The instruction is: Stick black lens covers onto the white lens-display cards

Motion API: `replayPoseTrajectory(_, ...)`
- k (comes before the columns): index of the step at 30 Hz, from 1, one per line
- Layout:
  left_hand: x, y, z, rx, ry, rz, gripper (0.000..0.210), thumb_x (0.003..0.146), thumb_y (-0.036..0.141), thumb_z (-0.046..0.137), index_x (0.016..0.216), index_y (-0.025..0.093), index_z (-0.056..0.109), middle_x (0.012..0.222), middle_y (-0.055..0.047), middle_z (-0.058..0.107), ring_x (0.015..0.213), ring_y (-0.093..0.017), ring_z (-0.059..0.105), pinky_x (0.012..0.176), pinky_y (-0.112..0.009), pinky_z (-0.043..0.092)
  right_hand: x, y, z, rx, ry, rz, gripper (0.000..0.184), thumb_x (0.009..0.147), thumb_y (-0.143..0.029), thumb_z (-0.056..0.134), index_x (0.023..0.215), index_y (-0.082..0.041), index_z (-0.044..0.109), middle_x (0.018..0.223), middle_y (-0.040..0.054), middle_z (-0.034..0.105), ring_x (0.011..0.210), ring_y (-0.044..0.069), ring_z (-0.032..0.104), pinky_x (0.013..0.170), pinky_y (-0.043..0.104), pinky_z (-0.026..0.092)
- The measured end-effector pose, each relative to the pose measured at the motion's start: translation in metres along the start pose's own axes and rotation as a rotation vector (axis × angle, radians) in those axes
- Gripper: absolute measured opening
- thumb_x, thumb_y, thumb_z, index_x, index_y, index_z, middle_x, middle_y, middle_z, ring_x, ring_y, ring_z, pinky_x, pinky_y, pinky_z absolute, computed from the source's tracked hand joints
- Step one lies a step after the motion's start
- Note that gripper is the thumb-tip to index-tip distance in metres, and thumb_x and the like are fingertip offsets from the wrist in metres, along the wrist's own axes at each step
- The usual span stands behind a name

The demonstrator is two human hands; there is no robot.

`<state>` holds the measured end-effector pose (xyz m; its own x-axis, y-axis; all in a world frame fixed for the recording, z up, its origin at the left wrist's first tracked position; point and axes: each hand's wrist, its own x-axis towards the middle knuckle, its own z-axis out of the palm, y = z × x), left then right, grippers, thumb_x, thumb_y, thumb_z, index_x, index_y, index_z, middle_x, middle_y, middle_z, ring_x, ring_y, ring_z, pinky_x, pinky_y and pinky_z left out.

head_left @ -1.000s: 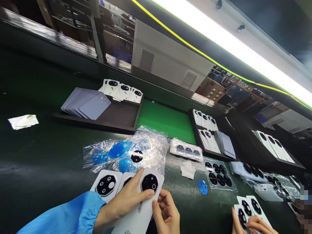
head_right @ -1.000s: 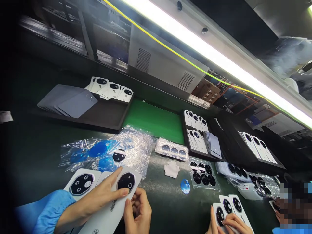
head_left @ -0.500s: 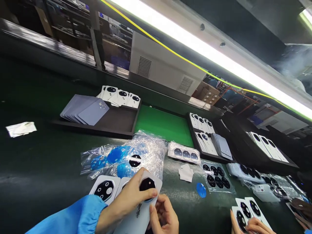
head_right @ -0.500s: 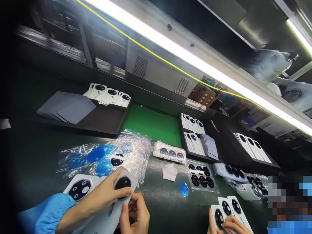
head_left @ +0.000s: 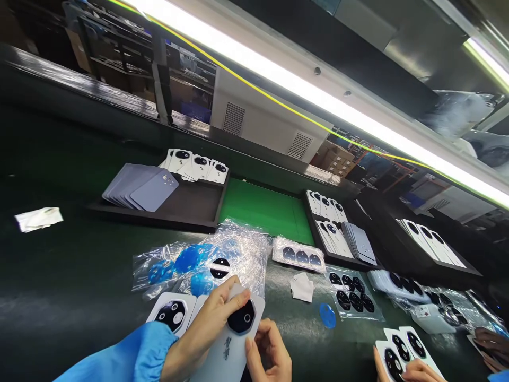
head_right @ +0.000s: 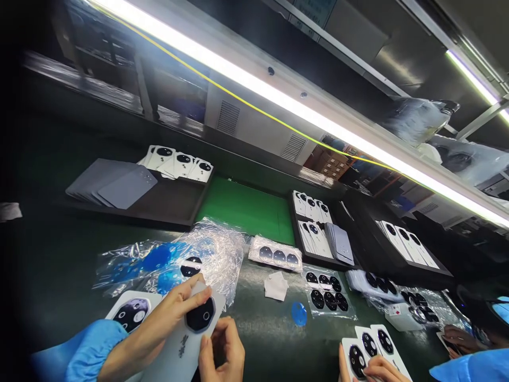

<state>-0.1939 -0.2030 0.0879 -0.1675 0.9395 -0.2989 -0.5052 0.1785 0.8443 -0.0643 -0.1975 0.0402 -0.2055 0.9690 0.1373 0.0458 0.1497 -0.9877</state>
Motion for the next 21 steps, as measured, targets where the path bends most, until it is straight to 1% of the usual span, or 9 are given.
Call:
replayPoseTrajectory(3, 0.002, -0.001, -0.004, 0.056, -0.052, -0.008, 0.048, 0.070, 0.065, 0.067, 0.077, 0.021, 0.049, 0.074, 0.002, 0.056, 0.075, -0.018, 0.054, 0.069, -0.026, 0.043, 0.012, -0.013, -0.004, 0.098, -0.049, 0.125, 0.043, 0.073, -0.061, 0.067, 0.076, -0.019, 0.064, 0.062, -0.0030, 0.054, 0.053, 0.010, 0.043, 0.051, 0.020, 0.038)
replayPoseTrajectory(6, 0.005, 0.005, -0.008, 0.175, -0.096, -0.010, 0.049, 0.069, 0.068, 0.063, 0.075, 0.021, 0.052, 0.078, 0.000, 0.057, 0.083, -0.021, 0.053, 0.071, -0.027, 0.044, 0.026, -0.021, -0.008, 0.184, -0.080, 0.213, 0.041, 0.069, -0.058, 0.073, 0.072, -0.018, 0.063, 0.062, -0.0031, 0.053, 0.057, 0.010, 0.043, 0.056, 0.020, 0.039)
replayPoseTrajectory(8, 0.007, 0.013, -0.009, 0.303, -0.157, 0.004, 0.049, 0.067, 0.069, 0.062, 0.071, 0.021, 0.051, 0.073, 0.000, 0.052, 0.076, -0.020, 0.050, 0.065, -0.027, 0.040, 0.034, -0.022, -0.012, 0.262, -0.111, 0.250, 0.043, 0.068, -0.057, 0.074, 0.067, -0.017, 0.060, 0.060, -0.0038, 0.050, 0.058, 0.010, 0.041, 0.058, 0.021, 0.040)
replayPoseTrajectory(11, 0.013, 0.023, -0.012, 0.513, -0.243, 0.041, 0.043, 0.067, 0.061, 0.060, 0.067, 0.020, 0.048, 0.067, 0.002, 0.047, 0.067, -0.017, 0.044, 0.061, -0.026, 0.034, 0.042, -0.019, -0.012, 0.364, -0.155, 0.302, 0.043, 0.065, -0.056, 0.077, 0.067, -0.017, 0.059, 0.061, -0.0041, 0.051, 0.058, 0.009, 0.040, 0.059, 0.022, 0.040)
replayPoseTrajectory(12, 0.016, 0.024, -0.012, 0.560, -0.228, 0.068, 0.039, 0.068, 0.058, 0.058, 0.065, 0.020, 0.047, 0.067, 0.002, 0.046, 0.067, -0.017, 0.043, 0.061, -0.026, 0.033, 0.044, -0.018, -0.011, 0.385, -0.164, 0.315, 0.043, 0.065, -0.054, 0.078, 0.067, -0.017, 0.058, 0.061, -0.0041, 0.052, 0.058, 0.009, 0.040, 0.059, 0.021, 0.040)
replayPoseTrajectory(14, 0.023, 0.022, -0.012, 0.611, -0.146, 0.125, 0.035, 0.066, 0.053, 0.056, 0.061, 0.021, 0.043, 0.065, 0.002, 0.043, 0.067, -0.017, 0.042, 0.061, -0.026, 0.031, 0.047, -0.015, -0.007, 0.415, -0.174, 0.329, 0.043, 0.063, -0.053, 0.080, 0.065, -0.017, 0.056, 0.060, -0.0045, 0.052, 0.058, 0.009, 0.040, 0.058, 0.021, 0.040)
replayPoseTrajectory(17, 0.033, 0.012, -0.009, 0.626, -0.035, 0.185, 0.036, 0.064, 0.052, 0.054, 0.056, 0.022, 0.036, 0.062, 0.003, 0.038, 0.067, -0.017, 0.039, 0.061, -0.028, 0.028, 0.049, -0.011, -0.002, 0.445, -0.141, 0.328, 0.045, 0.061, -0.054, 0.080, 0.063, -0.018, 0.054, 0.058, -0.0053, 0.051, 0.057, 0.009, 0.041, 0.057, 0.021, 0.040)
replayPoseTrajectory(19, 0.037, 0.005, -0.007, 0.614, -0.013, 0.186, 0.036, 0.066, 0.053, 0.053, 0.058, 0.022, 0.036, 0.063, 0.003, 0.037, 0.067, -0.018, 0.039, 0.062, -0.028, 0.029, 0.050, -0.008, 0.000, 0.443, -0.111, 0.322, 0.045, 0.062, -0.054, 0.080, 0.063, -0.019, 0.052, 0.058, -0.0057, 0.050, 0.057, 0.009, 0.043, 0.057, 0.022, 0.040)
replayPoseTrajectory(21, 0.036, 0.000, -0.004, 0.591, -0.002, 0.184, 0.035, 0.068, 0.054, 0.052, 0.064, 0.022, 0.039, 0.067, 0.002, 0.042, 0.071, -0.019, 0.044, 0.064, -0.029, 0.033, 0.051, -0.006, -0.001, 0.421, -0.091, 0.316, 0.045, 0.062, -0.055, 0.079, 0.064, -0.019, 0.052, 0.059, -0.0056, 0.051, 0.056, 0.010, 0.044, 0.057, 0.022, 0.041)
